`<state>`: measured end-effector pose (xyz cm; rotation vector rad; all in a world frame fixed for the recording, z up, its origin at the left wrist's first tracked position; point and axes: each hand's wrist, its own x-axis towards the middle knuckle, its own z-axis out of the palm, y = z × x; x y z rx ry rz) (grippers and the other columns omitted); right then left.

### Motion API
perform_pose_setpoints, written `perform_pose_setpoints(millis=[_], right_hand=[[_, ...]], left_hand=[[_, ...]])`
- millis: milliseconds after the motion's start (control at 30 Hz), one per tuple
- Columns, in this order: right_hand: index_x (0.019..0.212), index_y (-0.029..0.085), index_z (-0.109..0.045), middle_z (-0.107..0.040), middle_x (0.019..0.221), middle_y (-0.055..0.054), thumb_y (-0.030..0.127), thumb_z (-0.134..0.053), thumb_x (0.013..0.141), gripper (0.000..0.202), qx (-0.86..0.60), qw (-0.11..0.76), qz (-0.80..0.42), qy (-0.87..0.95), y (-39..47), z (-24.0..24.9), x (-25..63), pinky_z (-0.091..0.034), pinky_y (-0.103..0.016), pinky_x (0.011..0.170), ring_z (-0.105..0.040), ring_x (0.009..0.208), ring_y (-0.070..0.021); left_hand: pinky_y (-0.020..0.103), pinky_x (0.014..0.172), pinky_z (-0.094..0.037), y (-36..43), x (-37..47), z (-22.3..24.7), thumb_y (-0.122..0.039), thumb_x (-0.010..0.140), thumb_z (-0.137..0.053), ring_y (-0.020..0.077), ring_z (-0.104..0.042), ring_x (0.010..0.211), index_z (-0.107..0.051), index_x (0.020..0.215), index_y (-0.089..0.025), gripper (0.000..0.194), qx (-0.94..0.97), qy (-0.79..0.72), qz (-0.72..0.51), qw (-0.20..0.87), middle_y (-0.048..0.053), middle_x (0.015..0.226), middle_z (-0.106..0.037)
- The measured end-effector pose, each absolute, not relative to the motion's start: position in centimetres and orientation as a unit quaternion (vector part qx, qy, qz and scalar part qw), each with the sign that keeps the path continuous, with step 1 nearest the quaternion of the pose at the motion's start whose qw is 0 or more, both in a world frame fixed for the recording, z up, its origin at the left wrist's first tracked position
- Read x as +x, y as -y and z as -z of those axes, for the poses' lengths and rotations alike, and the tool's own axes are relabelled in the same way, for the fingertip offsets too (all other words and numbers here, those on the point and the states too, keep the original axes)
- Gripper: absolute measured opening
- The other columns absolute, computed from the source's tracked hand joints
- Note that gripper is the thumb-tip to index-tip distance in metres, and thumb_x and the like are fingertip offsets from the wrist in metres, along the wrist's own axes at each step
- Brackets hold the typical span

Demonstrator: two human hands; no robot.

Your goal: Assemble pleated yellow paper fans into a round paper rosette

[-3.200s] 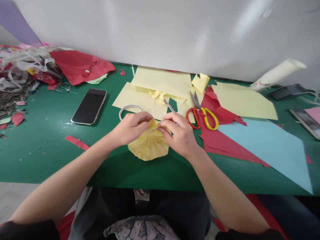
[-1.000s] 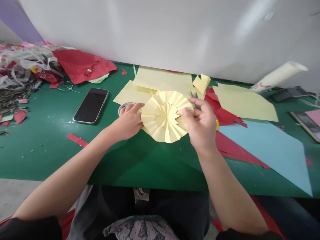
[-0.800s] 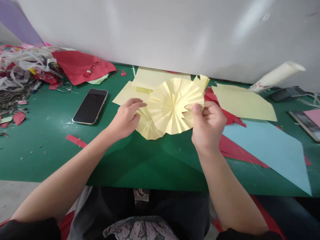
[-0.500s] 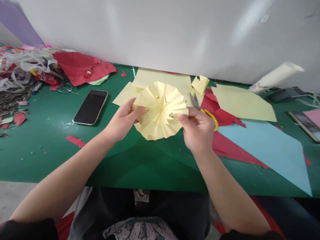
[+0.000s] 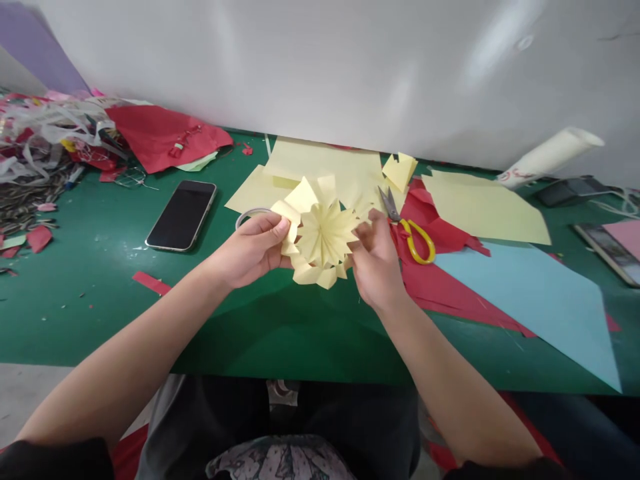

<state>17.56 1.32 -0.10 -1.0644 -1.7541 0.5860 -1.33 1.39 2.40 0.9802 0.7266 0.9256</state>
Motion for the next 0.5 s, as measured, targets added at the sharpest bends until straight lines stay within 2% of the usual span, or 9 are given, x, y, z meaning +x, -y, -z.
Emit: perform_pose_setpoints(millis=[67, 133, 233, 300, 333, 400, 500], right_hand=[[0.127, 0.028, -0.024, -0.052, 0.105, -0.008, 0.02, -0.048, 0.083, 0.05, -0.457, 0.508, -0.168, 0.711, -1.0, -0.1, 17.5, -0.052, -0.029, 0.062, -0.058, 0.085, -0.016], [0.128, 0.026, -0.028, -0.045, 0.117, -0.012, 0.018, -0.054, 0.078, 0.057, -0.467, 0.518, -0.084, 0.711, -0.7, -0.6, 17.5, -0.053, -0.033, 0.069, -0.053, 0.099, -0.0207], [0.113, 0.027, -0.051, -0.048, 0.11, -0.009, 0.012, -0.048, 0.08, 0.036, -0.438, 0.505, 0.025, 0.743, -0.5, -1.6, 17.7, -0.052, -0.036, 0.071, -0.052, 0.101, -0.0216], [0.104, 0.029, -0.058, -0.052, 0.103, -0.006, 0.011, -0.045, 0.082, 0.031, -0.4, 0.507, 0.029, 0.763, -0.6, -1.9, 17.8, -0.053, -0.035, 0.073, -0.054, 0.099, -0.0194], [0.106, 0.029, -0.057, -0.054, 0.104, -0.005, 0.013, -0.044, 0.084, 0.031, -0.386, 0.512, 0.004, 0.767, -0.6, -1.9, 17.8, -0.052, -0.036, 0.077, -0.055, 0.1, -0.0188], [0.121, 0.031, -0.046, -0.055, 0.114, -0.004, 0.021, -0.039, 0.088, 0.035, -0.373, 0.511, -0.084, 0.77, -0.7, -1.9, 18.0, -0.05, -0.04, 0.087, -0.052, 0.11, -0.0189], [0.138, 0.03, -0.014, -0.044, 0.133, -0.007, 0.047, -0.03, 0.089, 0.055, -0.358, 0.465, -0.181, 0.79, -0.7, -1.9, 18.1, -0.044, -0.046, 0.096, -0.042, 0.123, -0.0219]], left_hand=[[0.022, 0.054, -0.051, -1.3, -1.2, -2.4, -0.023, 0.086, -0.043, 0.009, -0.057, 0.059, -0.054, 0.077, -0.015, 0.016, 0.435, -0.321, -0.415, 0.731, 0.003, 0.07, -0.056], [0.02, 0.052, -0.05, -1.3, -1.2, -2.3, -0.021, 0.085, -0.045, 0.0083, -0.057, 0.058, -0.054, 0.078, -0.015, 0.013, 0.423, -0.317, -0.424, 0.736, 0.002, 0.069, -0.056], [0.018, 0.05, -0.049, -1.3, -1.1, -2.3, -0.021, 0.082, -0.05, 0.0079, -0.057, 0.057, -0.054, 0.077, -0.015, 0.008, 0.398, -0.305, -0.448, 0.74, 0.0, 0.067, -0.055], [0.016, 0.047, -0.048, -1.4, -1.2, -2.3, -0.02, 0.08, -0.053, 0.0071, -0.056, 0.055, -0.054, 0.076, -0.014, 0.007, 0.374, -0.297, -0.465, 0.745, -0.001, 0.065, -0.055], [0.015, 0.046, -0.047, -1.4, -1.2, -2.3, -0.02, 0.079, -0.053, 0.0066, -0.056, 0.053, -0.054, 0.075, -0.014, 0.007, 0.36, -0.293, -0.473, 0.749, -0.001, 0.064, -0.055], [0.015, 0.045, -0.046, -1.5, -1.2, -2.4, -0.018, 0.079, -0.052, 0.0064, -0.055, 0.053, -0.054, 0.075, -0.014, 0.006, 0.335, -0.288, -0.486, 0.754, -0.001, 0.064, -0.055], [0.016, 0.046, -0.048, -1.4, -1.1, -2.6, -0.016, 0.08, -0.051, 0.0075, -0.057, 0.055, -0.055, 0.077, -0.013, 0.006, 0.337, -0.302, -0.495, 0.742, 0.0, 0.064, -0.056]])
